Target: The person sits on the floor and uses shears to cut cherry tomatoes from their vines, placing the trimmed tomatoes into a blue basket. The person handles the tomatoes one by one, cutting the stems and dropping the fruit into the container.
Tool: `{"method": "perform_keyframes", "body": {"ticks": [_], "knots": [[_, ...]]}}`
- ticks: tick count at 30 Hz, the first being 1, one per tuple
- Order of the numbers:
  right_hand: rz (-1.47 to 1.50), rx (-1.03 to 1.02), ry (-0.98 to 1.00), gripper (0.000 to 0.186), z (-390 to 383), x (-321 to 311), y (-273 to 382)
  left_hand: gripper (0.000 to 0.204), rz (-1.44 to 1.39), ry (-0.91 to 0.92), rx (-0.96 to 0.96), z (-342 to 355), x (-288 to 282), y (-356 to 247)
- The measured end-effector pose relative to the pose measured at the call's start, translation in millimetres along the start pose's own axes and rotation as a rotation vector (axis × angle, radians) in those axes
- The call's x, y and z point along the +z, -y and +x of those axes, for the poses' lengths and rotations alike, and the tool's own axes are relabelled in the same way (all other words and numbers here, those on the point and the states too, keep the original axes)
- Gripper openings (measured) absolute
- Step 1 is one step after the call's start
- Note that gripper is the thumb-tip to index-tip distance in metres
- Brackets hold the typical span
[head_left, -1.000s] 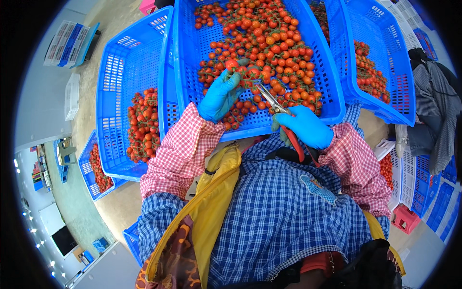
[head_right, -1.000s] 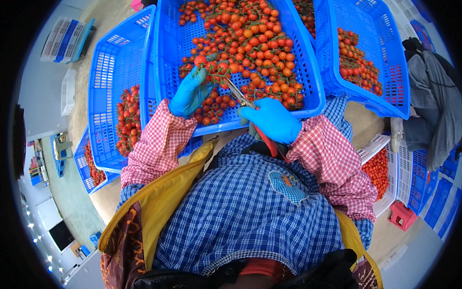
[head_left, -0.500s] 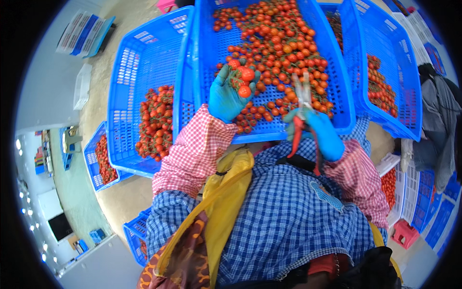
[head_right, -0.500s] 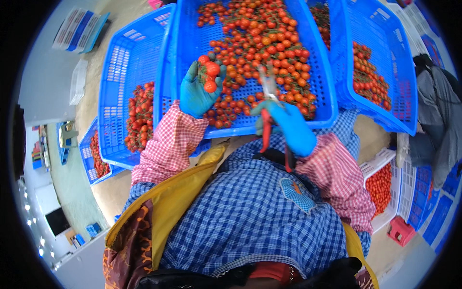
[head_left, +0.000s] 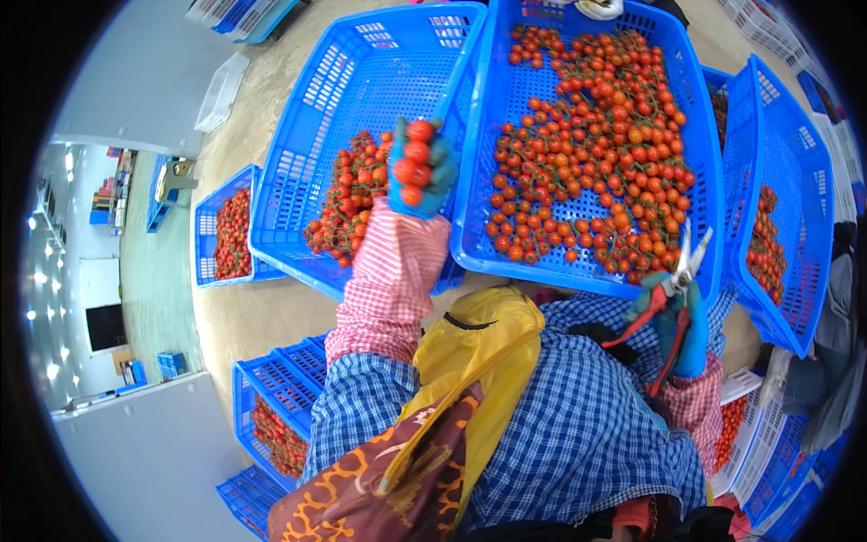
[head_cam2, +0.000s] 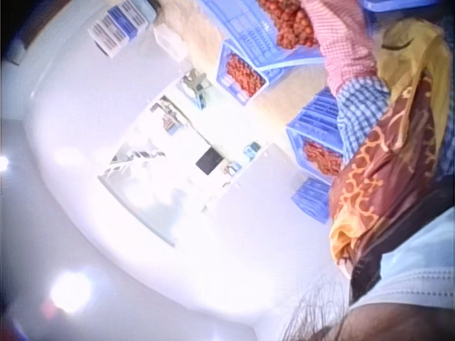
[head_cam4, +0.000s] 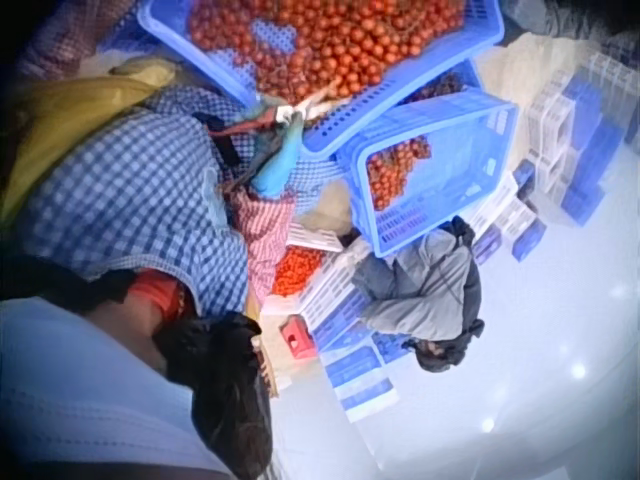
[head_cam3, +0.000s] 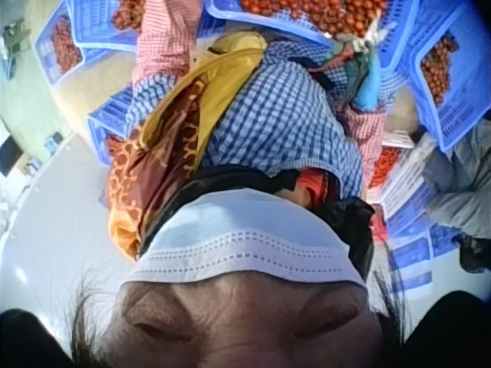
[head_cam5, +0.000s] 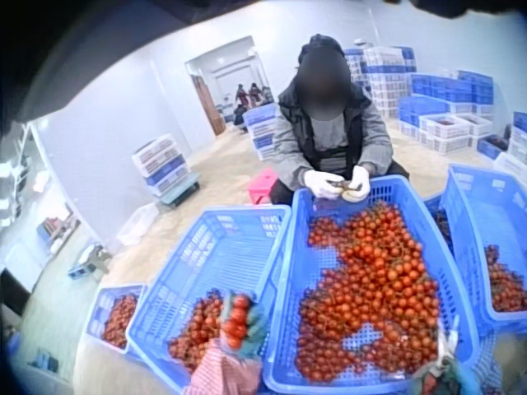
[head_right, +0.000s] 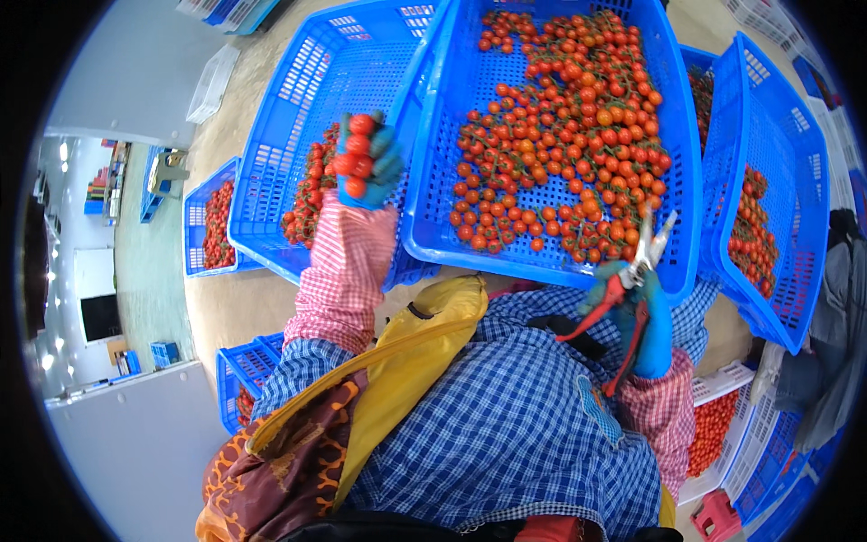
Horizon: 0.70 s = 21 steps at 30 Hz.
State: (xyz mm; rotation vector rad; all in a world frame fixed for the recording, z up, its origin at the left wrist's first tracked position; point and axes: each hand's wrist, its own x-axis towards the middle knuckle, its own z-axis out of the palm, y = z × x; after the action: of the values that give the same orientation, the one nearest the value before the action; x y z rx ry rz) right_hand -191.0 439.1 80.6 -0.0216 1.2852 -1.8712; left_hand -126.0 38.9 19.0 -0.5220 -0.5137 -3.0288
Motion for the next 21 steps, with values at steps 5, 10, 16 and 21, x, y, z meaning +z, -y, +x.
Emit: {"method": "perform_keyframes", "body": {"ticks": [5, 10, 16, 21], "knots": [[0.09, -0.06, -0.154, 0.057, -20, -25, -10, 0.047, 0.817, -0.954, 0.281, -27, -48, -111], [0.177, -0.059, -0.216, 0.057, -39, -39, -20, 0.043, 2.029, -1.189, -0.271, -15, -185, -146], [0.225, -0.176, -0.318, 0.053, -68, -78, -25, 0.055, 2.32, -1.131, -0.818, 19, -212, -135], [0.28, -0.129, -0.348, 0.058, -69, -84, -31, 0.035, 2.044, -0.557, 0.134, 112, -68, -42]]}}
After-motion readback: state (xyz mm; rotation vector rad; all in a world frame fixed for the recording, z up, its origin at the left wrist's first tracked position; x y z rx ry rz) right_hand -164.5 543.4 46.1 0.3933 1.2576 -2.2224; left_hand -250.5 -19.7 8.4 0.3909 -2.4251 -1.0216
